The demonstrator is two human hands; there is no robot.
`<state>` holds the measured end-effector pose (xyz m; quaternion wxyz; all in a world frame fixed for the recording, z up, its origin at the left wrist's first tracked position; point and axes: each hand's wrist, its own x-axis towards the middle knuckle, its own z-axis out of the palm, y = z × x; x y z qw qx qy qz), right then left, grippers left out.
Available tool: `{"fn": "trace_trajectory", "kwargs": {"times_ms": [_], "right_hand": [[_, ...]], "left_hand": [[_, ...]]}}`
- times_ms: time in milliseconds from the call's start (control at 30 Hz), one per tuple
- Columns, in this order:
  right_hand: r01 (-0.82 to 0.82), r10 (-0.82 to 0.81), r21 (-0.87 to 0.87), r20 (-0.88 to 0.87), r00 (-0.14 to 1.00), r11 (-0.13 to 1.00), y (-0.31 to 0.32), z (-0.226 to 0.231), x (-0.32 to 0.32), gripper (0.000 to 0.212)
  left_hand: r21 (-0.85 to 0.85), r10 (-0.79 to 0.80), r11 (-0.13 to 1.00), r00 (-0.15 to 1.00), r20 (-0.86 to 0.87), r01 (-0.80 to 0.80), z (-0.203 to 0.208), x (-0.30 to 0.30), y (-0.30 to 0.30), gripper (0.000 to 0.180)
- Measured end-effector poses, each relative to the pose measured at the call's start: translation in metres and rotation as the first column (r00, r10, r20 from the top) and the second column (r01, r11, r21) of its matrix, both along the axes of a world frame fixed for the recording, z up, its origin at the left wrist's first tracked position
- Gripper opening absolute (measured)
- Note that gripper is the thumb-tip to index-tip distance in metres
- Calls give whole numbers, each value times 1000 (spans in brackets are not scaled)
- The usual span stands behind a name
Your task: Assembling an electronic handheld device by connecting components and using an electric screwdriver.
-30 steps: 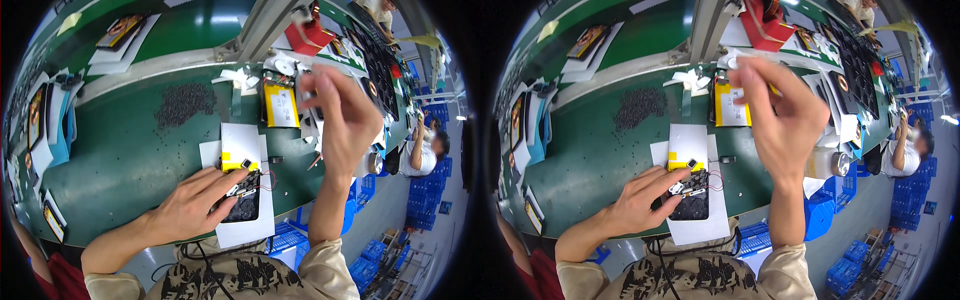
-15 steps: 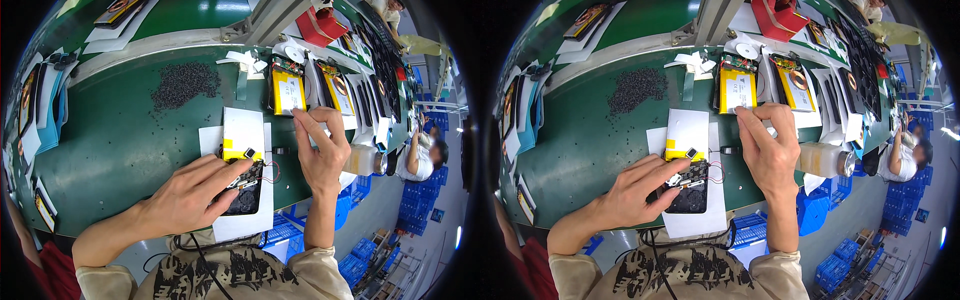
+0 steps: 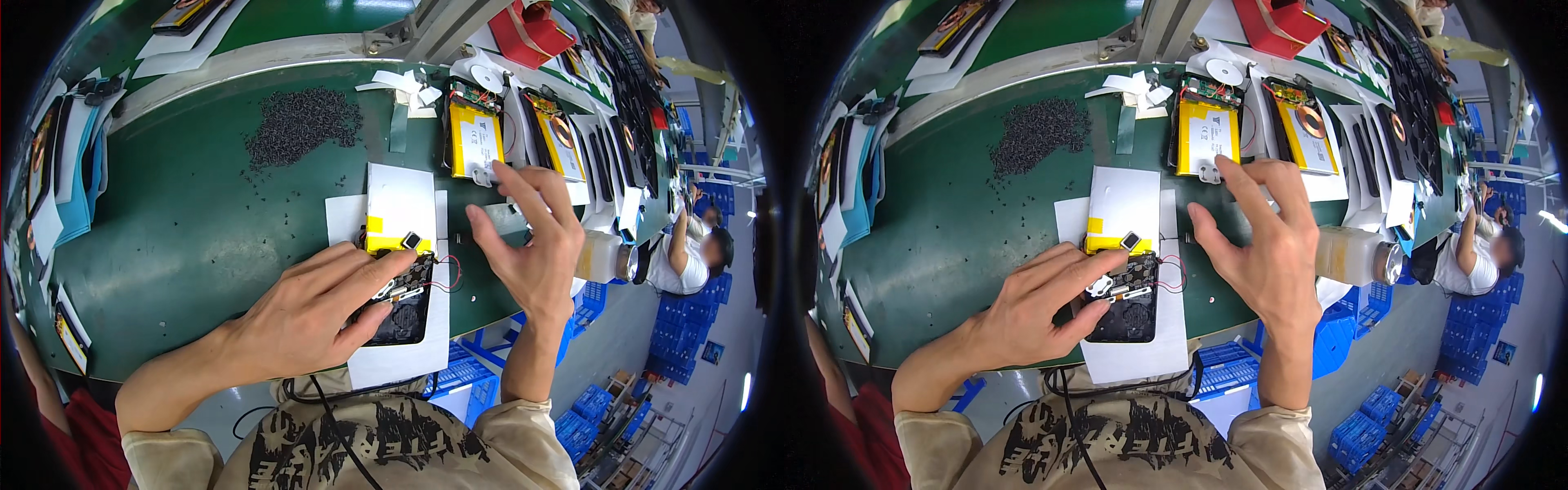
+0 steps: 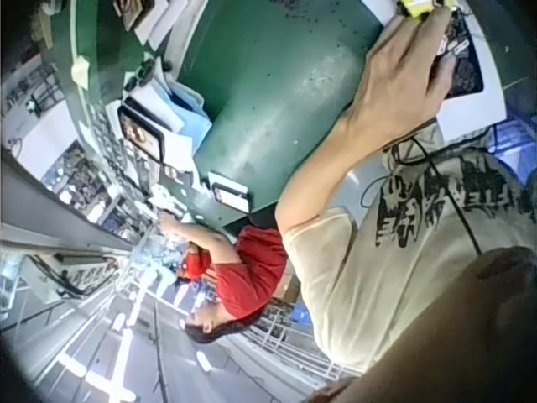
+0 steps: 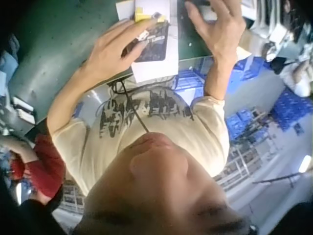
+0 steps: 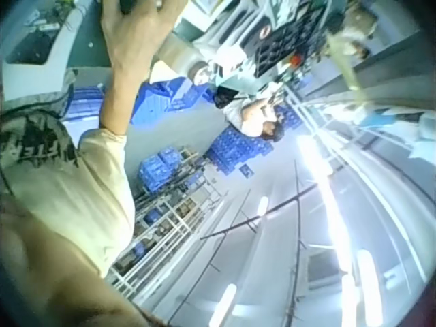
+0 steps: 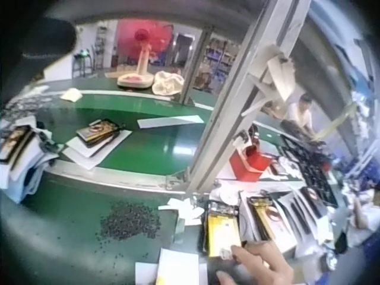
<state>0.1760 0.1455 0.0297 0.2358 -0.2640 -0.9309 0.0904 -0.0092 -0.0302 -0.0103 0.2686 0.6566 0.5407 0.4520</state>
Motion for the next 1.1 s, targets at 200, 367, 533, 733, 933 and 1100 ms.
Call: {"fn": "trace_trajectory", "kwargs": {"times_ms": [200,367,533,733,933,1100], "right_hand": [[-115,105,-233,-54,993,966,-33,11,4,33],[-242,210,-242,-154,966,940,-54,-7,1,34],[-219,201,-124,-147,969,968,-66,-15,-1,31],[-207,178,-148,-191,965,967,-84,-16,-11,30],[-125,118,-87,-81,990,988,-91,-7,-19,33],[-130,128,-84,-23,991,988,-92,2,-23,31]], "left_hand": [[-10,-29,1000,999,24,29,-4,-4,3,72],[-8,-20,1000,1000,9,20,-4,-3,8,79],[33,17,999,999,46,-19,-10,-2,6,72],[95,49,994,996,77,-57,-18,1,2,68],[95,45,994,996,74,-52,-21,3,0,74],[110,54,992,997,54,-59,-20,4,-3,78]]}}
